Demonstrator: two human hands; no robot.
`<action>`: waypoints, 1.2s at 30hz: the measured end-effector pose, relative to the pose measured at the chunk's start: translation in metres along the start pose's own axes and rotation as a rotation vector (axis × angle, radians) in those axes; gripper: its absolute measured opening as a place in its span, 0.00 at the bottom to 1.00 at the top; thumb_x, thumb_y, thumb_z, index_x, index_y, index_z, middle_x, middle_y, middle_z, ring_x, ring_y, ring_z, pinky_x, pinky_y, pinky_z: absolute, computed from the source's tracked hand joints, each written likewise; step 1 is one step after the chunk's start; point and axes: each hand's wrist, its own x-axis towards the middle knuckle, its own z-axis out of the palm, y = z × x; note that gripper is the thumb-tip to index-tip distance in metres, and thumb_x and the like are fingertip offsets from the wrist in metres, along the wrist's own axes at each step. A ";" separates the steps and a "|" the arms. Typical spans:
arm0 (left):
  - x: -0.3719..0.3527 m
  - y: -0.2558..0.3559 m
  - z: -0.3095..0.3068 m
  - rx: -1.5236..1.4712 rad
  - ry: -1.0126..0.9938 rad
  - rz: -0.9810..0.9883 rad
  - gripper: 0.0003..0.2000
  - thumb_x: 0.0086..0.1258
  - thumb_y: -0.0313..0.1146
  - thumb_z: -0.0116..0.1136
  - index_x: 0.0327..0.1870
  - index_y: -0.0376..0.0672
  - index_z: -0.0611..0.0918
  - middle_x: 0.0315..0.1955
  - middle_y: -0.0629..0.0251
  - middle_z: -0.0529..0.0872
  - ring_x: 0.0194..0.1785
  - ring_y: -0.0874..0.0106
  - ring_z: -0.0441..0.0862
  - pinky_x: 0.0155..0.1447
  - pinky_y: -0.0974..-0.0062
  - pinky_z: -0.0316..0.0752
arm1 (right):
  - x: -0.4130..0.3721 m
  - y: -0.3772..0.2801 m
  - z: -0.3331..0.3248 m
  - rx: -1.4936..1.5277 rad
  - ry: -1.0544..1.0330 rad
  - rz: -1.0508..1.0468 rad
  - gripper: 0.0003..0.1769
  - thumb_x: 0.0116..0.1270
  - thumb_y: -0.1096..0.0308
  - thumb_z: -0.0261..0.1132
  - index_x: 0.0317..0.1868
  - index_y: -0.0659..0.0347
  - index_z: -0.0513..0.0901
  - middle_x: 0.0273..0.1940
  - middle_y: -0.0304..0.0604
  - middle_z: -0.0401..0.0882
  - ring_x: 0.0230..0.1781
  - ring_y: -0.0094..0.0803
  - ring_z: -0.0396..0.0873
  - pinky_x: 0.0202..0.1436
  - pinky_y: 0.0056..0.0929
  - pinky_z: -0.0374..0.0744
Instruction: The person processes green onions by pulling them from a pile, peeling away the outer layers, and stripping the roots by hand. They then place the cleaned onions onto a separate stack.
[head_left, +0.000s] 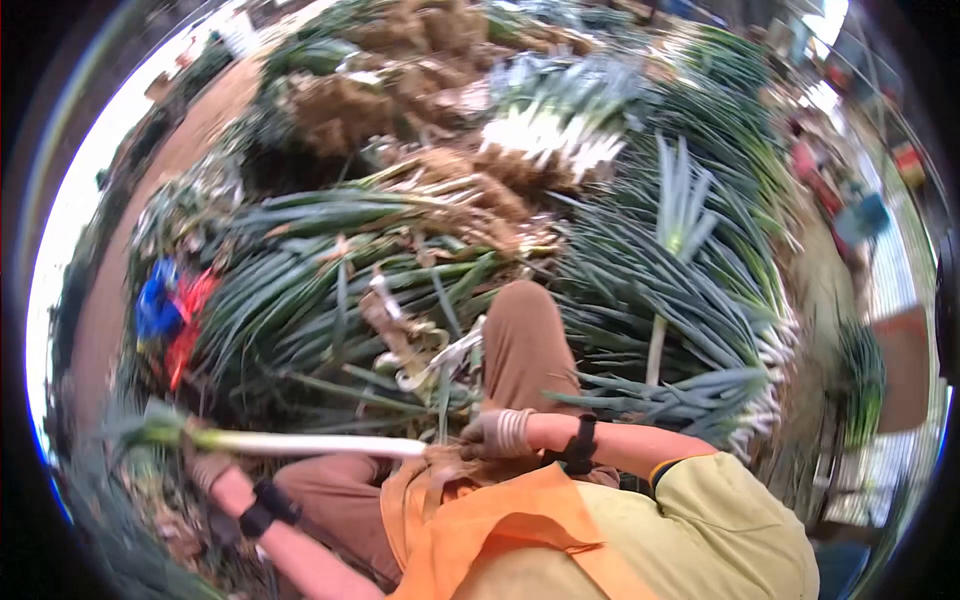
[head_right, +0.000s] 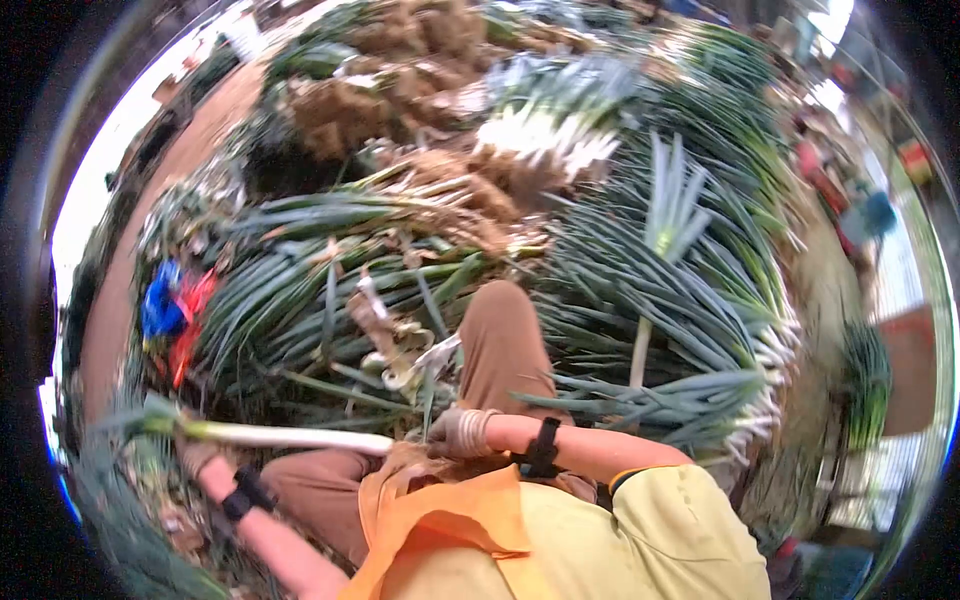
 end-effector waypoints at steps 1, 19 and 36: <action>0.026 0.010 -0.029 0.016 -0.007 0.009 0.14 0.58 0.40 0.59 0.37 0.37 0.77 0.28 0.67 0.78 0.33 0.72 0.75 0.44 0.74 0.70 | -0.017 -0.003 -0.011 -0.016 -0.022 0.025 0.13 0.60 0.59 0.57 0.37 0.61 0.78 0.31 0.48 0.78 0.28 0.35 0.73 0.36 0.31 0.72; -0.115 -0.104 0.241 -0.258 -0.842 -0.343 0.19 0.59 0.29 0.59 0.47 0.31 0.68 0.34 0.62 0.71 0.38 0.73 0.70 0.47 0.78 0.70 | -0.037 -0.097 -0.057 -0.210 0.835 -0.015 0.27 0.49 0.66 0.62 0.52 0.56 0.66 0.34 0.49 0.76 0.31 0.48 0.76 0.34 0.41 0.74; -0.306 -0.256 0.310 0.036 -1.168 -1.195 0.25 0.59 0.41 0.57 0.57 0.47 0.66 0.53 0.61 0.70 0.58 0.62 0.67 0.51 0.60 0.71 | -0.559 0.211 -0.082 0.156 1.399 1.532 0.22 0.48 0.66 0.67 0.47 0.55 0.76 0.47 0.47 0.76 0.45 0.41 0.76 0.47 0.38 0.74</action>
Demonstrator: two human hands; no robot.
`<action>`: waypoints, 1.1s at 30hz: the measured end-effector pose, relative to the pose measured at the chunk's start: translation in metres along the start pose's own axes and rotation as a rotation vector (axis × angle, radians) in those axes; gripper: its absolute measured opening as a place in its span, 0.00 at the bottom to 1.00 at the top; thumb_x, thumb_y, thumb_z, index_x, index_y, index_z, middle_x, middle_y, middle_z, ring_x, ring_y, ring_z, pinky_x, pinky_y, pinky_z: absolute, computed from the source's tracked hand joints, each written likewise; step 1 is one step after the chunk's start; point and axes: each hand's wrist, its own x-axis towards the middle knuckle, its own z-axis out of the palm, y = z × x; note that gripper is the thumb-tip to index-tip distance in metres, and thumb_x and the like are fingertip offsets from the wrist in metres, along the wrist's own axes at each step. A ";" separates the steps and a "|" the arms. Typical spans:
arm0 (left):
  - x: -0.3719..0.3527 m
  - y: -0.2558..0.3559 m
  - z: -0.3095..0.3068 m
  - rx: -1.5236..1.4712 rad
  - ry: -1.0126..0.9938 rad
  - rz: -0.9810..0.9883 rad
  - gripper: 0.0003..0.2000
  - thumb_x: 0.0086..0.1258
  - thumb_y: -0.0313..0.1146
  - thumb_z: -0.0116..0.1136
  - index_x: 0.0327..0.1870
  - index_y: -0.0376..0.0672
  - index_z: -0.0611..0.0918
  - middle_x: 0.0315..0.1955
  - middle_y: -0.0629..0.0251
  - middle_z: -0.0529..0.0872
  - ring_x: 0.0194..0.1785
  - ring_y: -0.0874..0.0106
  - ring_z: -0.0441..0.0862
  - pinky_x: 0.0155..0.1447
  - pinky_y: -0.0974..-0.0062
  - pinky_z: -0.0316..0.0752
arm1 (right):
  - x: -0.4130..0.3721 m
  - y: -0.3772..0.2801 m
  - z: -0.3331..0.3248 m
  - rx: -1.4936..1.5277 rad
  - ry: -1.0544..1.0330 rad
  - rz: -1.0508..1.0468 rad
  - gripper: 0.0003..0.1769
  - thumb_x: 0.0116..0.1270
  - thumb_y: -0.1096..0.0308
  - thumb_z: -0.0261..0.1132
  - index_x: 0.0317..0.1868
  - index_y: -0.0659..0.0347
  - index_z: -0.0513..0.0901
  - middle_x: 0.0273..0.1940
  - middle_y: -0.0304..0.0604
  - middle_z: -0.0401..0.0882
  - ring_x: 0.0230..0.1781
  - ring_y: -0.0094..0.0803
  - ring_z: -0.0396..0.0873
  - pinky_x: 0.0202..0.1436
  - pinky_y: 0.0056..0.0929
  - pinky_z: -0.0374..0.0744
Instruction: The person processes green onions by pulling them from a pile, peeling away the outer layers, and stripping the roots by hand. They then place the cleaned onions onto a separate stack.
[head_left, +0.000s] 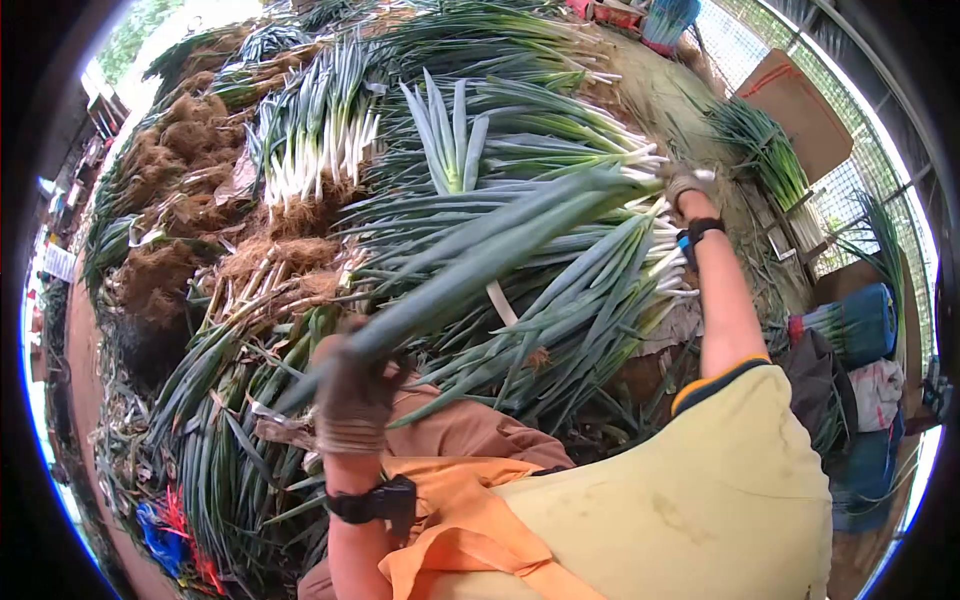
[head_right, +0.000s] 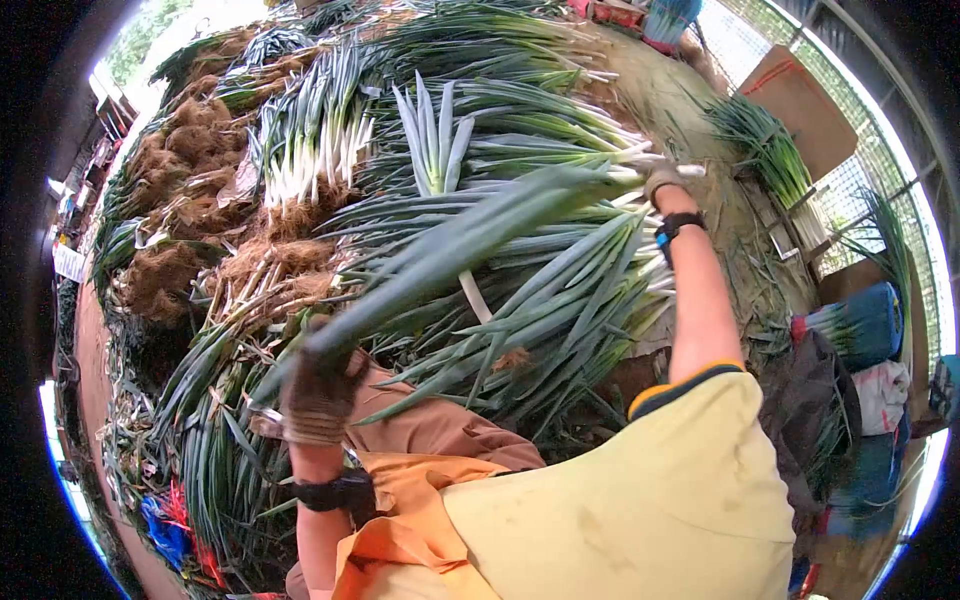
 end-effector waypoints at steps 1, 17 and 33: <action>-0.001 -0.015 -0.006 -0.021 -0.011 -0.124 0.24 0.60 0.39 0.56 0.57 0.47 0.67 0.52 0.60 0.71 0.57 0.62 0.68 0.50 0.60 0.72 | 0.019 0.013 0.024 0.129 0.049 0.049 0.22 0.50 0.63 0.65 0.47 0.57 0.76 0.48 0.49 0.75 0.47 0.44 0.75 0.48 0.39 0.74; 0.019 -0.060 -0.042 1.181 0.175 -0.057 0.27 0.57 0.28 0.59 0.60 0.40 0.66 0.48 0.59 0.75 0.49 0.72 0.73 0.48 0.79 0.70 | -0.063 0.031 0.208 1.215 -0.169 0.944 0.44 0.53 0.36 0.52 0.59 0.66 0.62 0.60 0.58 0.60 0.53 0.51 0.64 0.58 0.44 0.61; 0.033 -0.084 -0.016 1.413 -0.199 -0.263 0.07 0.61 0.25 0.51 0.35 0.33 0.80 0.27 0.65 0.83 0.32 0.79 0.78 0.38 0.82 0.72 | -0.105 -0.091 0.202 0.755 -0.064 0.559 0.32 0.54 0.58 0.61 0.56 0.68 0.64 0.53 0.54 0.70 0.52 0.44 0.70 0.55 0.32 0.69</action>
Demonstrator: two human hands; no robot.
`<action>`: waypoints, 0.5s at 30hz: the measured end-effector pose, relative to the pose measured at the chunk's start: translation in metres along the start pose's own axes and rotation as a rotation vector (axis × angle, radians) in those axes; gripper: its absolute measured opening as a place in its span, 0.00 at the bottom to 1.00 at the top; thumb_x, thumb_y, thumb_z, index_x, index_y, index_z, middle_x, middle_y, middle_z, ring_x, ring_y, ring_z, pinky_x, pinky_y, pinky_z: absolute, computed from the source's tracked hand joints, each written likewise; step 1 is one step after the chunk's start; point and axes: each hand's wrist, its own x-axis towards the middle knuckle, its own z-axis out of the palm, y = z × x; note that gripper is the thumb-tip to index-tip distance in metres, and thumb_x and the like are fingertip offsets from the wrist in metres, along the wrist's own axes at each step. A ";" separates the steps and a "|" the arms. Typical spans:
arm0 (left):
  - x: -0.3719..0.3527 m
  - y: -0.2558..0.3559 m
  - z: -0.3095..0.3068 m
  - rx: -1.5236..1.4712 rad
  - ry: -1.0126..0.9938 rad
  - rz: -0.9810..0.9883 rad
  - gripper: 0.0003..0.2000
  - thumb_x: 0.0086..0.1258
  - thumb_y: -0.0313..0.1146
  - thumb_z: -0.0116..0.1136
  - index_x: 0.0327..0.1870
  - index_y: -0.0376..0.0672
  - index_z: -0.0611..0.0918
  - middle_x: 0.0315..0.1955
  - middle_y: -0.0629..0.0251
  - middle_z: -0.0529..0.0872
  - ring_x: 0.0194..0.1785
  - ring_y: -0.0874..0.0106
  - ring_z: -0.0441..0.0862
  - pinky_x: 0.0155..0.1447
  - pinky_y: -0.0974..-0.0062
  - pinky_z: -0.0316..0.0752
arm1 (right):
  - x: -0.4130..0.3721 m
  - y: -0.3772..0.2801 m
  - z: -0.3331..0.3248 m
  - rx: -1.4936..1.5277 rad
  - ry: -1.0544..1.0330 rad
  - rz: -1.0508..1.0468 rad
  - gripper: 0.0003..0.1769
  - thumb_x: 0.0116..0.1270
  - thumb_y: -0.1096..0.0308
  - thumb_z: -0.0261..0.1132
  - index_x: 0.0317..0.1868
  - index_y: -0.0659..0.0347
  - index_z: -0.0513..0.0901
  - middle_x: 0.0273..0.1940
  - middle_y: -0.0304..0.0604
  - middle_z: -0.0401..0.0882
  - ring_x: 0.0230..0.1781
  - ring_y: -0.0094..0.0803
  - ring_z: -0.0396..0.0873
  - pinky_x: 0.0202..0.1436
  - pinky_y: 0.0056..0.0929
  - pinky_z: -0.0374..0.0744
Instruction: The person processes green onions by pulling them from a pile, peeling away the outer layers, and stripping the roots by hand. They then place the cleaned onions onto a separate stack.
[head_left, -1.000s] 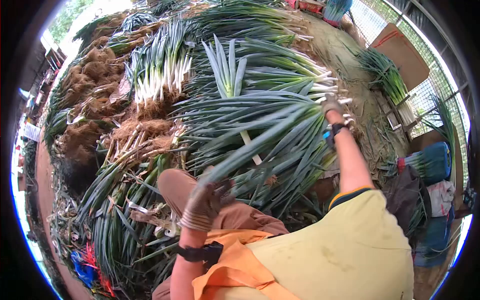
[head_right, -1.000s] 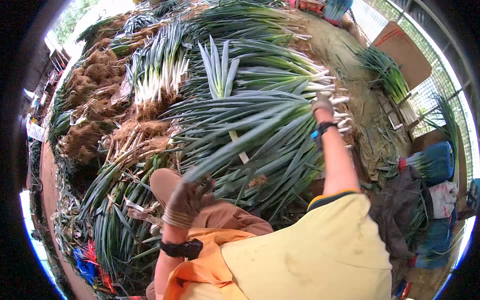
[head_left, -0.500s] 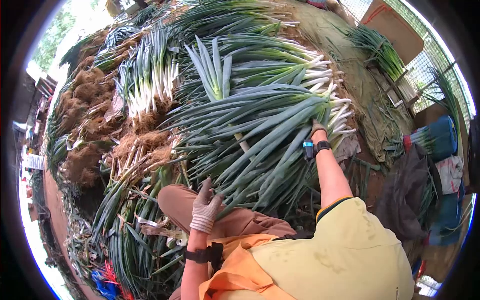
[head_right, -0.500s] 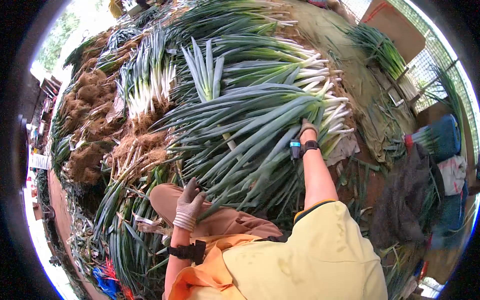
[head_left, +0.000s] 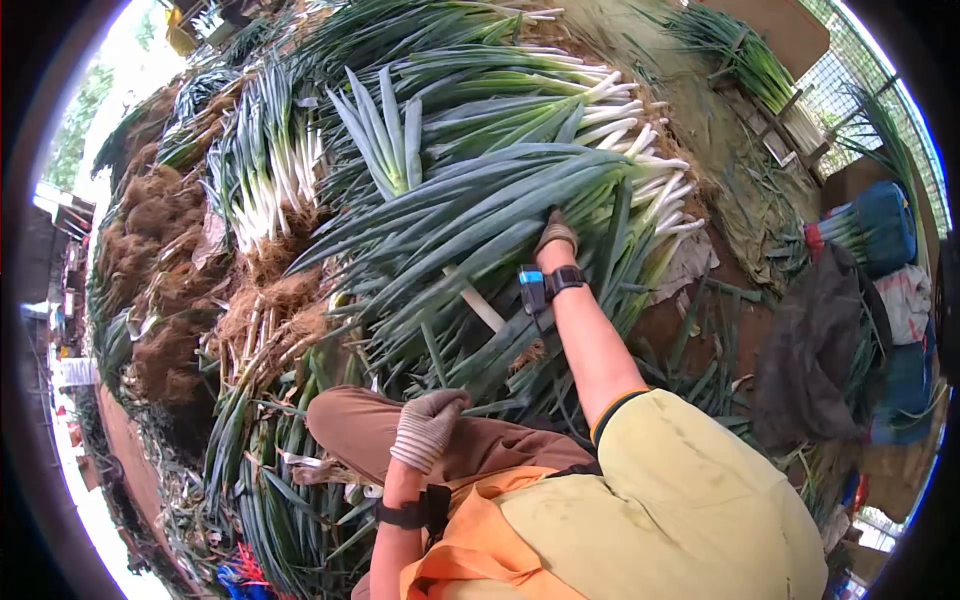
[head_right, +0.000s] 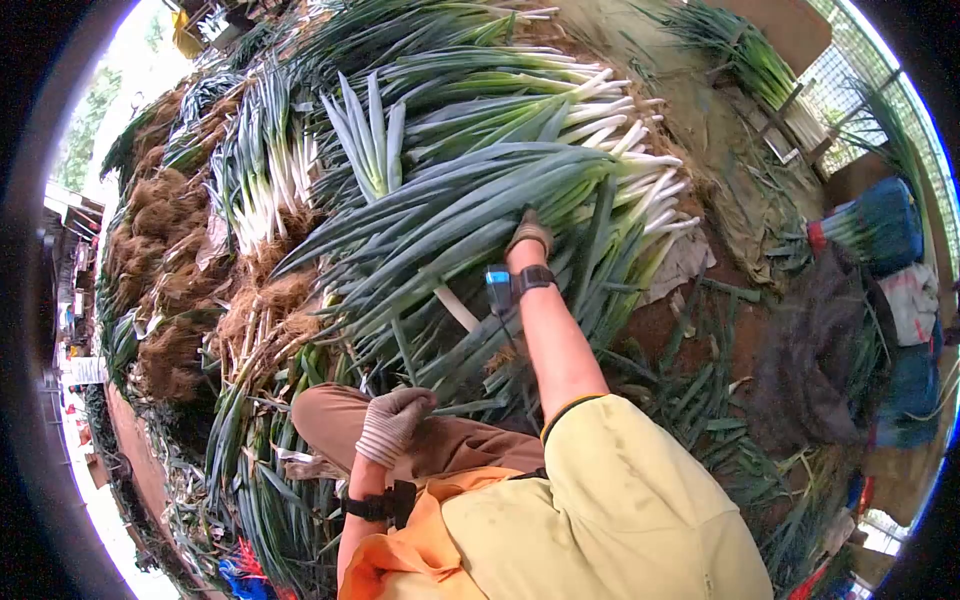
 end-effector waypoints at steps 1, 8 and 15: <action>-0.001 0.002 -0.001 0.003 0.010 0.005 0.07 0.61 0.25 0.51 0.35 0.33 0.80 0.27 0.65 0.83 0.32 0.79 0.78 0.38 0.82 0.72 | 0.009 -0.005 0.007 0.657 0.073 0.283 0.34 0.55 0.51 0.60 0.53 0.72 0.67 0.54 0.59 0.68 0.51 0.47 0.71 0.54 0.33 0.71; -0.012 0.022 -0.036 -0.104 0.420 -0.051 0.08 0.62 0.22 0.50 0.39 0.35 0.79 0.26 0.65 0.82 0.30 0.79 0.78 0.37 0.85 0.72 | 0.056 0.059 -0.096 -0.217 0.374 -0.317 0.31 0.60 0.41 0.49 0.38 0.64 0.78 0.38 0.60 0.75 0.42 0.55 0.73 0.44 0.46 0.70; 0.002 0.012 -0.036 -0.154 0.451 -0.025 0.10 0.61 0.21 0.52 0.43 0.32 0.77 0.34 0.64 0.81 0.38 0.78 0.77 0.43 0.83 0.71 | 0.191 0.025 -0.121 0.423 0.073 0.129 0.48 0.49 0.30 0.52 0.59 0.62 0.65 0.59 0.55 0.63 0.56 0.48 0.64 0.54 0.44 0.65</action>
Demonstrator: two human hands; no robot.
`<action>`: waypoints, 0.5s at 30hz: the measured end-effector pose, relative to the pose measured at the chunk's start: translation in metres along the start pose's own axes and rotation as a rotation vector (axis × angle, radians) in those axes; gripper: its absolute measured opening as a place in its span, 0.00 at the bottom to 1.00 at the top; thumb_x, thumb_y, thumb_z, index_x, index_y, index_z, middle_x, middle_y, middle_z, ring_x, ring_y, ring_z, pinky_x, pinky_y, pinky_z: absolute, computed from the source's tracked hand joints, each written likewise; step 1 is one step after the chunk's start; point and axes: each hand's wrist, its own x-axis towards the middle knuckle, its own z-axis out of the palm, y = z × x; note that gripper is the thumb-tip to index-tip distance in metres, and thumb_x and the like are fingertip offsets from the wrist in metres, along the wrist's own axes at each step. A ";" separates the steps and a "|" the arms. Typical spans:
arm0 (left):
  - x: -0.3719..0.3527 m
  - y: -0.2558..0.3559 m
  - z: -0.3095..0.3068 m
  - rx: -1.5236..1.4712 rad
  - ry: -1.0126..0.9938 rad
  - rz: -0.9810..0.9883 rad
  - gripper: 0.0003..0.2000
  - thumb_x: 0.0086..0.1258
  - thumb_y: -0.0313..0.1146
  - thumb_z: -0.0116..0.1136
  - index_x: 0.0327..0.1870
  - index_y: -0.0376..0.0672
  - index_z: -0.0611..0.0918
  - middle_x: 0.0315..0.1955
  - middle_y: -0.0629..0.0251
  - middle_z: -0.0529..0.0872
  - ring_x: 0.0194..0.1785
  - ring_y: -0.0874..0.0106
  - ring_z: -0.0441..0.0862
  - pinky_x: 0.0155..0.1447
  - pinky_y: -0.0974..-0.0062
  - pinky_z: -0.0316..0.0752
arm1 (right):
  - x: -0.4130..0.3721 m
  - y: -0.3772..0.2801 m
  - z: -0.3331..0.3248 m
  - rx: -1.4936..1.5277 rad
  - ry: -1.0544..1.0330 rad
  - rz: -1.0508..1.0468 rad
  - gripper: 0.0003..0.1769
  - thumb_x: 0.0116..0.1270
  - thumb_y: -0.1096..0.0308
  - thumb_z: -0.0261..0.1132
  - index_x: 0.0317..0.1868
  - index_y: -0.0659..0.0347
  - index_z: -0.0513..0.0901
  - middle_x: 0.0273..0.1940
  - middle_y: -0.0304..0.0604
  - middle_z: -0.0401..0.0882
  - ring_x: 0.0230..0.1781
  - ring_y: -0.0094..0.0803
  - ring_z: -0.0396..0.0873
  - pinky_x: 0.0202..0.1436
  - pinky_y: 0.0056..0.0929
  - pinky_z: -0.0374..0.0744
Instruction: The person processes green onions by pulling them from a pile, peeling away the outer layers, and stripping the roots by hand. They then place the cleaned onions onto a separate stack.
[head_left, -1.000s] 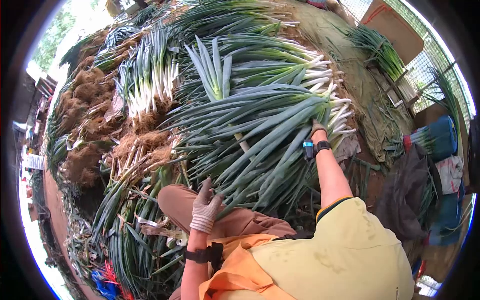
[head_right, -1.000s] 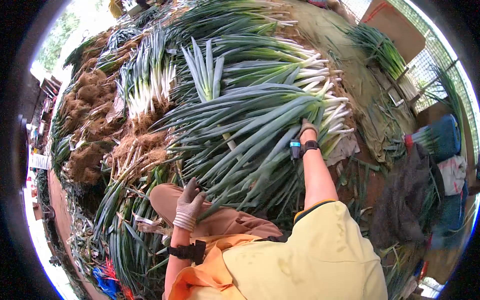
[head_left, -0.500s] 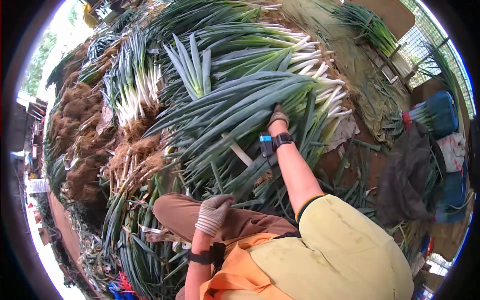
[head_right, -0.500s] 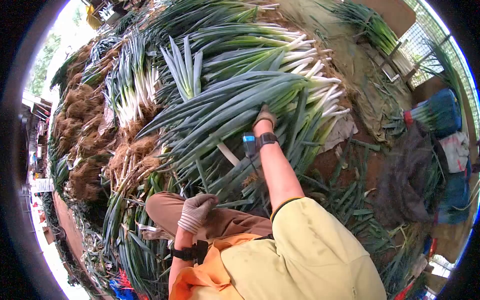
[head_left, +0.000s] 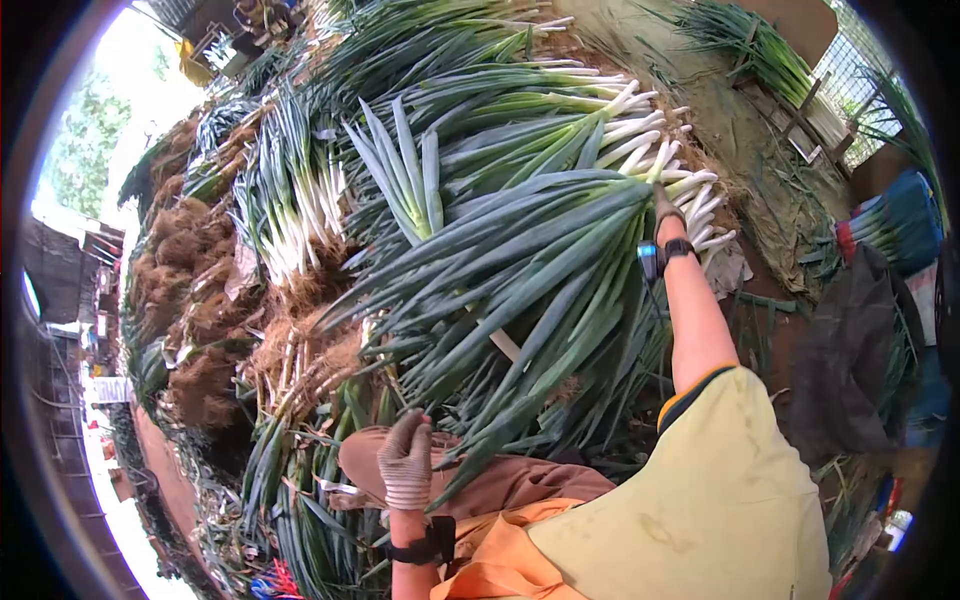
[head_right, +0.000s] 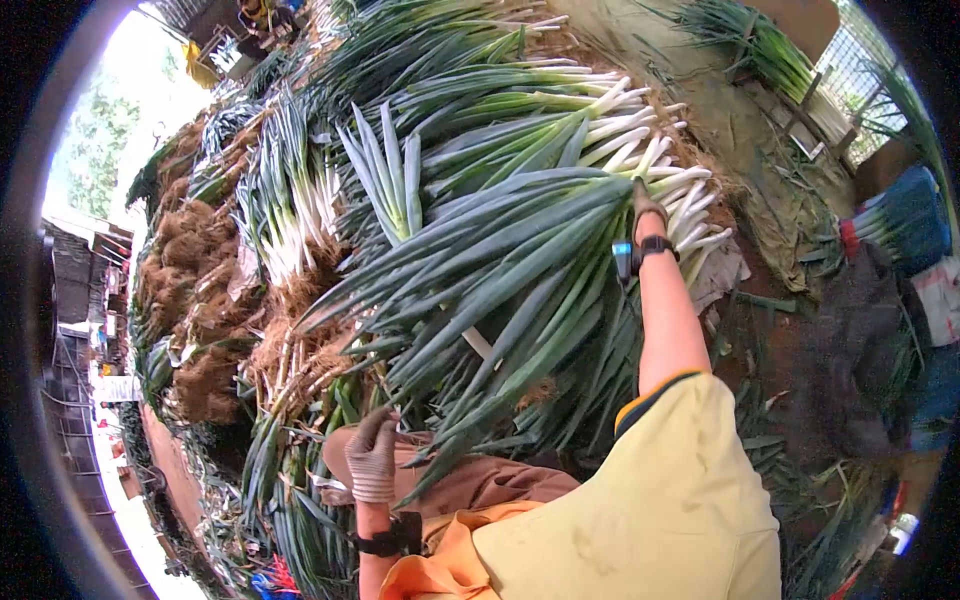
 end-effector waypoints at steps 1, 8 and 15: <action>-0.001 0.001 0.003 0.035 -0.033 0.004 0.10 0.60 0.21 0.52 0.42 0.33 0.78 0.33 0.64 0.81 0.38 0.78 0.77 0.42 0.83 0.71 | -0.002 -0.006 0.008 0.157 -0.127 0.014 0.50 0.47 0.29 0.54 0.61 0.61 0.63 0.60 0.54 0.60 0.56 0.49 0.63 0.55 0.47 0.63; -0.009 0.025 0.009 0.171 -0.165 0.092 0.07 0.61 0.21 0.50 0.38 0.32 0.78 0.29 0.61 0.82 0.35 0.76 0.79 0.41 0.82 0.73 | 0.018 0.014 -0.005 0.217 -0.310 0.083 0.29 0.56 0.49 0.54 0.47 0.67 0.74 0.45 0.53 0.74 0.43 0.40 0.71 0.49 0.37 0.69; -0.007 0.009 0.002 0.190 -0.089 -0.026 0.06 0.61 0.20 0.49 0.36 0.31 0.79 0.29 0.61 0.82 0.34 0.76 0.79 0.43 0.81 0.73 | -0.001 0.062 -0.016 0.258 -0.149 0.060 0.31 0.49 0.49 0.62 0.45 0.68 0.74 0.43 0.50 0.73 0.38 0.45 0.70 0.43 0.38 0.70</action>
